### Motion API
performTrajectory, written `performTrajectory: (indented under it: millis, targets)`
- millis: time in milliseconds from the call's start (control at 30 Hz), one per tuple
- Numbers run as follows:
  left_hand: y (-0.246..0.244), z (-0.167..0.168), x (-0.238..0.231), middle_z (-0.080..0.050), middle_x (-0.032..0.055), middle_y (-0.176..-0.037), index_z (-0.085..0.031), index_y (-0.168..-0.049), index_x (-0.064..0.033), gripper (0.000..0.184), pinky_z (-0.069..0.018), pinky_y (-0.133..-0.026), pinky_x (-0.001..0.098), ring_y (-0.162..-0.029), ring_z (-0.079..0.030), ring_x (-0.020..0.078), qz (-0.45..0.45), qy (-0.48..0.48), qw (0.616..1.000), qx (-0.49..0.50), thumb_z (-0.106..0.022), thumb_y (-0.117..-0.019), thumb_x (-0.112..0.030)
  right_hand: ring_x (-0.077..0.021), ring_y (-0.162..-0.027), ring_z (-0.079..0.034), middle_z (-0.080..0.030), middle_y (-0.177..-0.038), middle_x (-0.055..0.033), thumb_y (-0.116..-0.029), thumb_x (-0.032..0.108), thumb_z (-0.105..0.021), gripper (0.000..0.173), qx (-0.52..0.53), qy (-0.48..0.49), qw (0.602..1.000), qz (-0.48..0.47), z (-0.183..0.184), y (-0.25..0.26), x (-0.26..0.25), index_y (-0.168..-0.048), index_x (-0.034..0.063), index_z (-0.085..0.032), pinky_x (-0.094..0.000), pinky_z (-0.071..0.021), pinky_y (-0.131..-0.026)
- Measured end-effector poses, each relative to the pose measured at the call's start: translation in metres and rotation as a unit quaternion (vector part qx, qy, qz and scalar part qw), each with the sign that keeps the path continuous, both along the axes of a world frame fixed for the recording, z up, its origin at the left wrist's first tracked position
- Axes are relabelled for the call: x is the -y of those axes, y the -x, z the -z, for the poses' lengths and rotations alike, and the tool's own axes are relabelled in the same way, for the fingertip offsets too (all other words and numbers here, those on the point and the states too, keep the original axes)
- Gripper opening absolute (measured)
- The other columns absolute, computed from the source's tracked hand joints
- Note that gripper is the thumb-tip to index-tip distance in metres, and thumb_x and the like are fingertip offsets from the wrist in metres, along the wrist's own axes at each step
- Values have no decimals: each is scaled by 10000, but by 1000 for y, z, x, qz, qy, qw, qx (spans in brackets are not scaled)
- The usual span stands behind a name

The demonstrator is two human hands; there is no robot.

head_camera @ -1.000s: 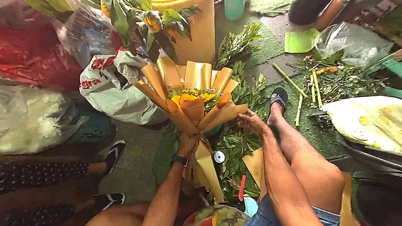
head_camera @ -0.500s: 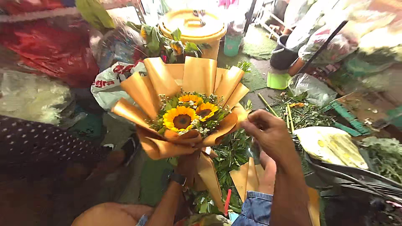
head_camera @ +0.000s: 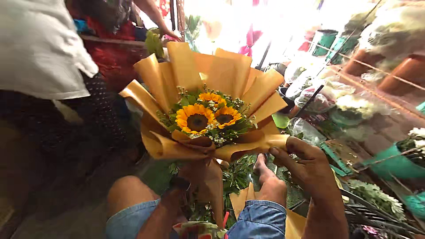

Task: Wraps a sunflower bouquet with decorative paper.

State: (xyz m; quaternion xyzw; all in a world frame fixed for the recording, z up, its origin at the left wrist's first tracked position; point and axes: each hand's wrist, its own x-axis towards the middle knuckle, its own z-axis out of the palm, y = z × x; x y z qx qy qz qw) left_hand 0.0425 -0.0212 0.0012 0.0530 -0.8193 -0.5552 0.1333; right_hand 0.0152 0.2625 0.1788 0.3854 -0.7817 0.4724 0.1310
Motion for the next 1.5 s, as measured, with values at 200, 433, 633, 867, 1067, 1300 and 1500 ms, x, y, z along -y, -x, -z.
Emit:
performTrajectory:
  millis: [200, 433, 633, 867, 1067, 1300, 1500]
  targets:
    - [-6, -6, -11, -708, 75, -1115, -665, -1236, -20, 388, -551, -941, 301, -1003, -667, 93, 33, -57, 997, -28, -734, -934, -253, -14, -593, -623, -646, -698, 61, -993, 270, -676, 241, -53, 1, 997, 63, -13, -61, 14, -817, 107, -650, -196, -552, -535]
    - [1, 4, -19, -706, 55, -1062, -660, -1234, -39, 384, -573, -869, 303, -934, -670, 89, 57, -70, 996, -21, -759, -919, -235, -35, -648, -656, -694, -773, 44, -997, 257, -679, 184, -79, 60, 990, 101, -16, -72, 12, -961, 78, -704, -222, -587, -580]
    - [-20, 10, -11, -688, 15, -953, -675, -1143, 0, 270, -555, -817, 245, -836, -636, 27, 57, -84, 994, -46, -732, -919, -139, -91, -686, -681, -694, -814, 16, -1096, 250, -473, 277, -43, 162, 970, 177, 5, -54, -53, -1134, 34, -641, -271, -618, -635]
    - [-39, -49, -24, -631, 249, -1292, -594, -1320, 82, 419, -416, -1110, 409, -1227, -588, 267, 39, 120, 985, 116, -651, -1002, -185, -43, -651, -609, -641, -723, 57, -1075, 422, -439, 442, 186, 32, 966, 179, 1, -21, -32, -891, 120, -704, -257, -539, -629]
    - [-19, -6, -17, -708, 146, -1113, -674, -1217, 7, 398, -541, -966, 408, -1029, -679, 185, 14, 53, 999, -4, -727, -939, -273, -79, -606, -598, -643, -702, 27, -1003, 290, -617, 239, 93, 13, 964, 249, -7, -3, -27, -858, 123, -710, -319, -528, -584]
    - [6, 15, -9, -702, 47, -1134, -646, -1255, -30, 417, -557, -952, 300, -1037, -664, 72, 68, -72, 994, -38, -770, -909, -229, -79, -696, -659, -665, -824, 48, -981, 465, -661, 492, 14, 83, 994, 64, 12, -34, -47, -1331, 129, -575, -259, -606, -649]
    - [13, 4, -22, -696, 36, -1079, -631, -1264, -39, 413, -576, -853, 296, -937, -668, 78, 95, -121, 988, 12, -759, -911, -210, -28, -619, -636, -688, -791, 86, -1011, 321, -651, 133, -11, 105, 993, 45, -4, -24, -38, -1084, 220, -700, -215, -581, -575]
